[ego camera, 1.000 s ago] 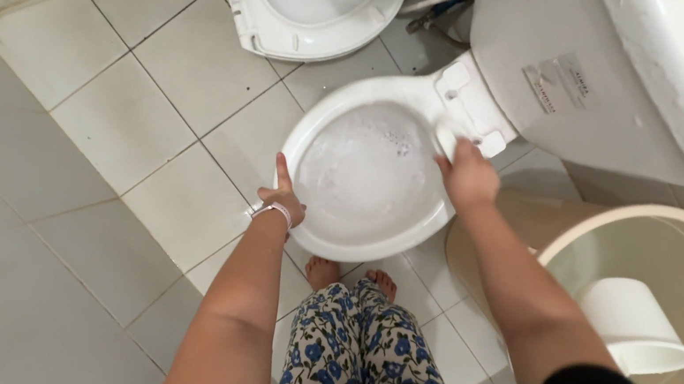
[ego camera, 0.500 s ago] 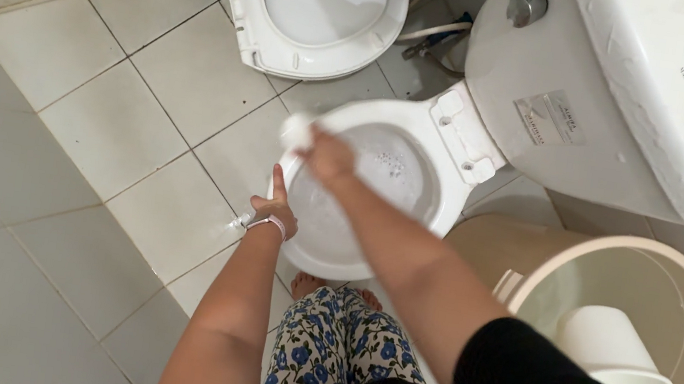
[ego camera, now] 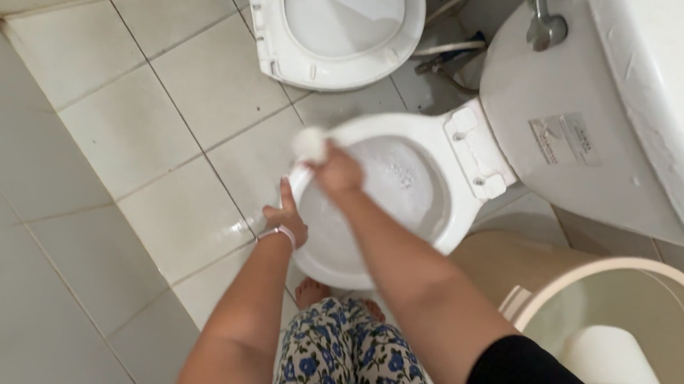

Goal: The person removes the toilet seat, scrubs it with a brush, and rinses it with water from a bucket. They then scrub the toilet bowl and tank with a brush and cloth, rinsing the components with water.

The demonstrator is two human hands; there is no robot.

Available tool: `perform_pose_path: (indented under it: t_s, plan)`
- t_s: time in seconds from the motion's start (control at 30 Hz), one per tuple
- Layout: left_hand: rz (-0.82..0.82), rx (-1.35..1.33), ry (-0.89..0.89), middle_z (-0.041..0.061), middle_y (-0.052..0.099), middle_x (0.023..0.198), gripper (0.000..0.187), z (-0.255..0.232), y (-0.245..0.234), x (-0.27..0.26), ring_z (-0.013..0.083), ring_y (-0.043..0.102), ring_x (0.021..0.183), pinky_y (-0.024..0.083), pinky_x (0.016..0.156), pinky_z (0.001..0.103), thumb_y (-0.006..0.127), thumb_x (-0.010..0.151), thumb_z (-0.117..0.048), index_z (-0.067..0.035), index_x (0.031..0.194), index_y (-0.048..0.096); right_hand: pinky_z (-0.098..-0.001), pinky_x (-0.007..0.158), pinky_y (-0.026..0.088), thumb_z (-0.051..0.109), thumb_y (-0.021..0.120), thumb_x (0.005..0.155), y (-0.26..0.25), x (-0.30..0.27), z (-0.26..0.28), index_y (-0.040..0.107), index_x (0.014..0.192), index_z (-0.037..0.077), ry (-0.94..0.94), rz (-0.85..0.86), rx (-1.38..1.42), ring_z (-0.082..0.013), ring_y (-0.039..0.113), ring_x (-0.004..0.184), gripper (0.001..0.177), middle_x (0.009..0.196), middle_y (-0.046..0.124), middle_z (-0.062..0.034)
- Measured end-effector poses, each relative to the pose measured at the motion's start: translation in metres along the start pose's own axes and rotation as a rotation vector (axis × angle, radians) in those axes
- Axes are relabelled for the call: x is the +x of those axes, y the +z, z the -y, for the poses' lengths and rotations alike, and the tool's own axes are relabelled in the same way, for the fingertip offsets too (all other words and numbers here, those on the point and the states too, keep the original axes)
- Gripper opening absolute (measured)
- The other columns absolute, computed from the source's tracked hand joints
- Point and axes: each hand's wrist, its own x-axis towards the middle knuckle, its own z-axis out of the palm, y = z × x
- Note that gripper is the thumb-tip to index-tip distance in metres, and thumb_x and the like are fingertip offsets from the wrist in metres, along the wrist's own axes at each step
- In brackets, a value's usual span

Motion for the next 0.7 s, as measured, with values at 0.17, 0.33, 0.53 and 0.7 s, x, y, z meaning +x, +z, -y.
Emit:
perform_pose_path:
  t_s: [0.17,0.33,0.53,0.7]
  plan:
    - [0.031,-0.098,-0.045,0.032,0.019,0.156,0.108,-0.002,-0.011,-0.038,0.0451,0.055,0.126,0.054,0.101,0.048,0.071,0.094,-0.023,-0.021,0.161,-0.015,-0.0459,0.093,0.054,0.059,0.074,0.085,0.013,-0.024,-0.032,0.055,0.139,0.006,-0.126,0.056,-0.06,-0.0364,0.068,0.111,0.078,0.124,0.07,-0.0182]
    - [0.106,-0.132,-0.141,0.03,0.02,0.158,0.098,-0.009,-0.023,-0.059,0.0469,0.065,0.114,0.066,0.08,0.05,0.063,0.098,-0.025,-0.018,0.162,-0.011,-0.0514,0.084,0.054,0.047,0.073,0.092,-0.123,0.01,-0.105,0.059,0.122,0.006,0.079,-0.056,-0.145,-0.0415,0.069,0.098,0.053,0.11,0.072,-0.0204]
    - [0.047,-0.067,-0.11,0.035,0.022,0.152,0.102,-0.003,-0.006,-0.035,0.0456,0.062,0.113,0.06,0.078,0.049,0.065,0.099,-0.029,-0.016,0.161,-0.015,-0.0521,0.079,0.055,0.051,0.076,0.087,-0.216,-0.06,-0.146,0.059,0.117,0.007,0.249,-0.191,-0.309,-0.041,0.07,0.093,0.056,0.104,0.072,-0.0198]
    - [0.086,-0.125,-0.14,0.032,0.018,0.156,0.101,-0.009,-0.018,-0.048,0.0473,0.06,0.114,0.064,0.074,0.049,0.065,0.099,-0.026,-0.021,0.161,-0.014,-0.0546,0.078,0.054,0.055,0.069,0.091,-0.219,-0.09,-0.206,0.059,0.123,0.008,0.407,-0.148,-0.383,-0.0428,0.07,0.093,0.058,0.108,0.071,-0.0221]
